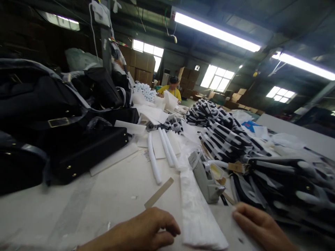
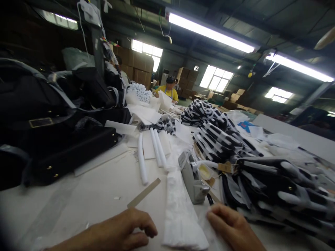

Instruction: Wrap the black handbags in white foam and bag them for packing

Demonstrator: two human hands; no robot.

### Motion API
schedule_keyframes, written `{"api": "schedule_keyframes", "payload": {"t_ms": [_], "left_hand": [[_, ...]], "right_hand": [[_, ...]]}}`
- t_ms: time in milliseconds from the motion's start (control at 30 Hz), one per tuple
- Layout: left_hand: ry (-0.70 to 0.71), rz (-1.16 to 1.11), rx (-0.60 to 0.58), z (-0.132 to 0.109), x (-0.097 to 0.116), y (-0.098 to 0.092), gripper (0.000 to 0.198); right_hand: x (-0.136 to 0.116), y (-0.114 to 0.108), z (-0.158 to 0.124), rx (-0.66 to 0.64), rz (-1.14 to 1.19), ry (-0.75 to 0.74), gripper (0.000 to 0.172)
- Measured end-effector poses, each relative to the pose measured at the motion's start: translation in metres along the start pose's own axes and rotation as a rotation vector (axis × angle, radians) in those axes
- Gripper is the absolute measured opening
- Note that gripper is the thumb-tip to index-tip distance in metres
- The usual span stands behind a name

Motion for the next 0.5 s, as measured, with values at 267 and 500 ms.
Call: {"api": "schedule_keyframes", "payload": {"t_ms": [267, 500], "left_hand": [[-0.036, 0.095, 0.234, -0.010, -0.053, -0.061, 0.027], [0.025, 0.089, 0.220, 0.008, -0.080, -0.073, 0.022]], "right_hand": [[-0.136, 0.042, 0.187, 0.319, -0.709, -0.360, 0.034], [-0.099, 0.101, 0.215, 0.230, -1.047, -0.486, 0.035]]}}
Point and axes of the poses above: each hand's wrist, its own z-axis towards the middle knuckle, its own y-axis out of the palm, x = y × z, the point moved 10 cm from there along z, towards the middle knuckle, and after that the axes turned 12 degrees about -y, right-handed, at the moved point
